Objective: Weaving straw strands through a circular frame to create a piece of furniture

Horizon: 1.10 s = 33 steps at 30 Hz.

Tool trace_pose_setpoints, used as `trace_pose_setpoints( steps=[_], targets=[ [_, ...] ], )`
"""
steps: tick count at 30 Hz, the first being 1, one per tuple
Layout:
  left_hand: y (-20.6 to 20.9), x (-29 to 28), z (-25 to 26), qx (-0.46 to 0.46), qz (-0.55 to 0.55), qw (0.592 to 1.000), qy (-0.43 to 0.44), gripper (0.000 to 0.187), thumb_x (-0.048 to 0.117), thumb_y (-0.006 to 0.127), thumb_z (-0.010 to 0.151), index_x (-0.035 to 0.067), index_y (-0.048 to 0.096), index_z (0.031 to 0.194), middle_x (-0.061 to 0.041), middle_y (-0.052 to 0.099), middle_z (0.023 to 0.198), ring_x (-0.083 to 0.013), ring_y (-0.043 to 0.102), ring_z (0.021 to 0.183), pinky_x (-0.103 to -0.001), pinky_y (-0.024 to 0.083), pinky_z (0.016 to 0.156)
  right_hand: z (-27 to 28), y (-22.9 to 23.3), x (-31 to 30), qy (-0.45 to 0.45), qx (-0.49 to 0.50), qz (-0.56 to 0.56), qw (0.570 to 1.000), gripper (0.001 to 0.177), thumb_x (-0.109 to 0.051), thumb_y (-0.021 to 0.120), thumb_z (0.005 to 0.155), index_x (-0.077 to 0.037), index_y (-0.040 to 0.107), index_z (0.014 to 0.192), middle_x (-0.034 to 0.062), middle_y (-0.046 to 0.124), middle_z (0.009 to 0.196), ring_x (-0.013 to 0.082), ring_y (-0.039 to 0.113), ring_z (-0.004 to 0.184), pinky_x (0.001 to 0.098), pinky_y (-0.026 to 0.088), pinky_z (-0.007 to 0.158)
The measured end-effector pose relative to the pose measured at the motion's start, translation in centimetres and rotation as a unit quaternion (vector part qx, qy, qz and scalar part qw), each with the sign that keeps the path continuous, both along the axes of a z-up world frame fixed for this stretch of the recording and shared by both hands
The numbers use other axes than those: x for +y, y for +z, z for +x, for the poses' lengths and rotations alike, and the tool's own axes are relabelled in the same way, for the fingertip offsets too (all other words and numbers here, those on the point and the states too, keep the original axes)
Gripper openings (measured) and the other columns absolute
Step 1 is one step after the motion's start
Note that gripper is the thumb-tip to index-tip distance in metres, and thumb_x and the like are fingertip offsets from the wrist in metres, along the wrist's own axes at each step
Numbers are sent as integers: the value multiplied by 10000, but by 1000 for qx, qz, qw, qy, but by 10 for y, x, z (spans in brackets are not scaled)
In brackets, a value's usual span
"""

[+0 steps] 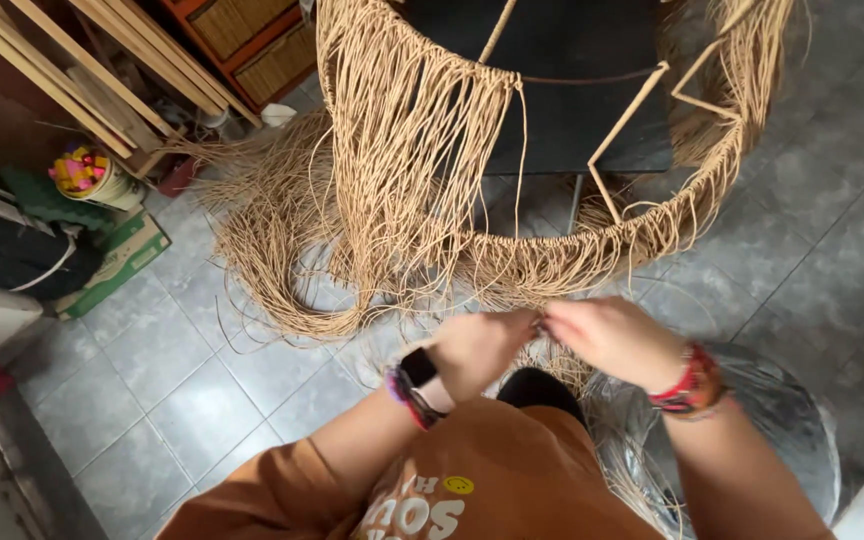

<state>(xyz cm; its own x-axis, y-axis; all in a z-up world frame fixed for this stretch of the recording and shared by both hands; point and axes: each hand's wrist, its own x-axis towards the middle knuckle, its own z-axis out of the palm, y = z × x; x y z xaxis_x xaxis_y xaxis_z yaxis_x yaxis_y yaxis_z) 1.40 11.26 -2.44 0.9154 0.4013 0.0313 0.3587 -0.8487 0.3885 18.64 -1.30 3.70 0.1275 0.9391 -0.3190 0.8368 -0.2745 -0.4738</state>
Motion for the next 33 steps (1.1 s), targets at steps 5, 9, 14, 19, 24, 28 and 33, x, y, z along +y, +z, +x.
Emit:
trace_pose_setpoints(
  steps=[5,9,14,19,24,28,33],
  targets=[
    [-67,98,-34,129,28,986,103,260,502,520,988,316,682,905,17,663,593,-325,740,606,-459,574,492,59,9,-2,-54,-29,-23,998,333,-268,510,995,-133,701,1232,99,825,919,298,775,954,476,615,868],
    [-16,68,8,18,-57,998,34,295,447,610,928,199,618,1088,-101,685,774,-401,728,681,-530,569,514,57,2,41,-12,-23,-57,998,362,-256,479,1025,-196,679,1319,51,812,981,173,780,929,329,628,899],
    [-20,51,83,-21,-106,994,19,394,386,627,939,256,586,1309,-72,750,824,-355,749,708,-526,599,585,97,-8,78,102,67,-16,992,400,-101,483,1010,-92,607,1390,124,768,1101,234,770,940,400,608,956],
    [17,107,87,-122,-231,965,1,202,266,549,1011,195,675,1152,-108,766,947,-396,743,834,-494,601,655,174,-4,87,87,32,-45,995,277,-118,539,982,-165,677,1218,58,779,884,230,779,773,400,657,786],
    [19,124,124,-135,-194,972,16,209,226,546,1005,128,692,1118,-124,767,1019,-388,736,876,-486,602,688,217,-17,109,147,-107,-75,980,170,-271,512,976,-223,675,966,35,769,936,288,760,911,455,634,800],
    [26,133,143,-122,-165,977,54,198,194,583,987,144,712,1128,-90,777,1001,-340,744,889,-447,609,700,244,-26,119,170,-75,-39,982,279,-149,459,1018,-152,654,1218,66,766,844,210,759,696,327,641,651],
    [39,136,154,-124,-168,974,84,191,203,591,983,162,715,1123,-52,781,992,-306,749,897,-407,609,711,276,-33,126,200,-35,19,979,283,-161,498,968,-165,610,1228,83,798,854,274,788,778,410,645,635]
  ],
)
